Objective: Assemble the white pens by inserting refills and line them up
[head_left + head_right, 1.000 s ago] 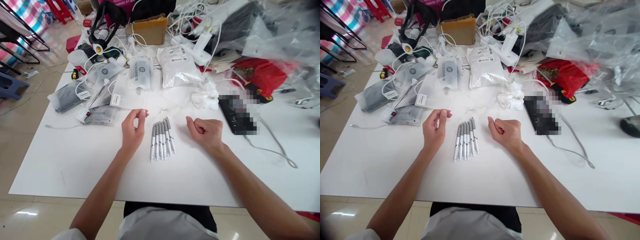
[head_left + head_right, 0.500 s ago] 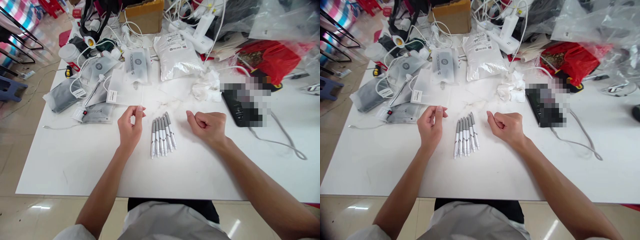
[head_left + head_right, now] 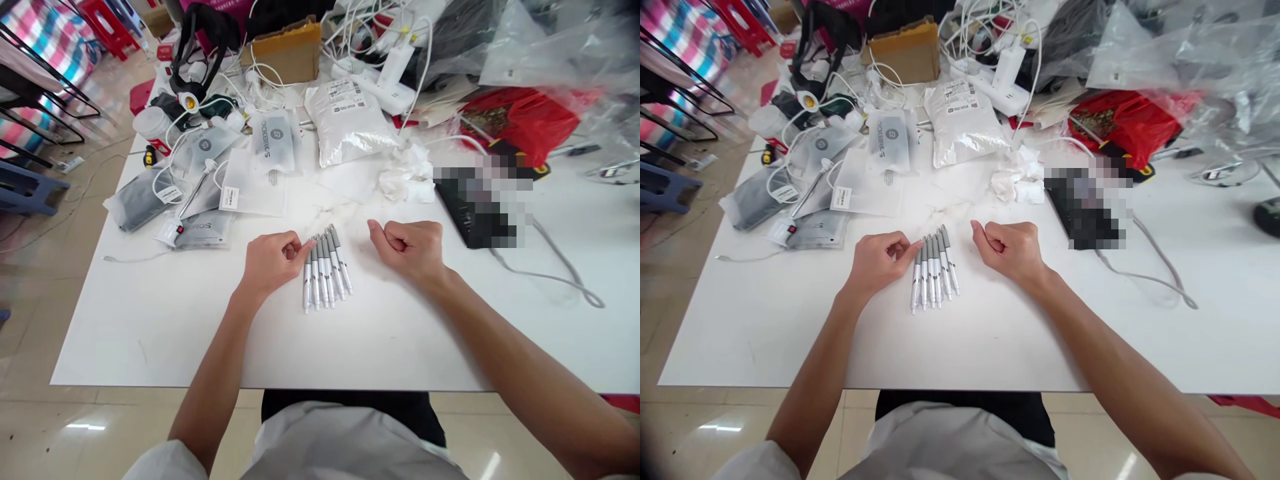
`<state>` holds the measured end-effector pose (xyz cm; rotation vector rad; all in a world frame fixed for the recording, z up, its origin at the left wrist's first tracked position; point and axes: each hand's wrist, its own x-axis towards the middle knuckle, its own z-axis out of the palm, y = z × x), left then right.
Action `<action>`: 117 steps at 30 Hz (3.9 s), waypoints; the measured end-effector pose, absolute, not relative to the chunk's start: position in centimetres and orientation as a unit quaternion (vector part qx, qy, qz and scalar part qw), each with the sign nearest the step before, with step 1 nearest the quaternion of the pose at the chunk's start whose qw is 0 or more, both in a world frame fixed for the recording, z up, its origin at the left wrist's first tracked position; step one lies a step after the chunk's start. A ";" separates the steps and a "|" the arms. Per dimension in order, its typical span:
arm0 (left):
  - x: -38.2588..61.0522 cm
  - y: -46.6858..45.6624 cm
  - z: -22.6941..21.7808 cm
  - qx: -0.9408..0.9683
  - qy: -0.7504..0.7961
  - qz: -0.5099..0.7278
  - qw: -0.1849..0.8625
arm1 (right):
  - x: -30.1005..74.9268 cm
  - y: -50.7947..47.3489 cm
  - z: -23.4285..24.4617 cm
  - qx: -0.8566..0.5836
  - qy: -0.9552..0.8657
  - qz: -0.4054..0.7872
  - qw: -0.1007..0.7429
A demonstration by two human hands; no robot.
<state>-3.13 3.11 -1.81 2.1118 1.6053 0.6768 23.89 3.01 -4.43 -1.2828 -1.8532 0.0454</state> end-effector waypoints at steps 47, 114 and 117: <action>-3.0 3.0 -1.8 0.776 0.558 0.193 0.223 | 22.3 1.5 -4.9 -0.341 -0.900 0.094 0.255; -1.5 2.8 -1.3 0.444 0.386 0.526 0.614 | 22.1 1.6 -3.4 -0.372 -0.845 0.185 0.337; -1.3 2.5 -1.2 0.439 0.393 0.517 0.621 | 22.0 1.6 -3.3 -0.396 -0.829 0.199 0.340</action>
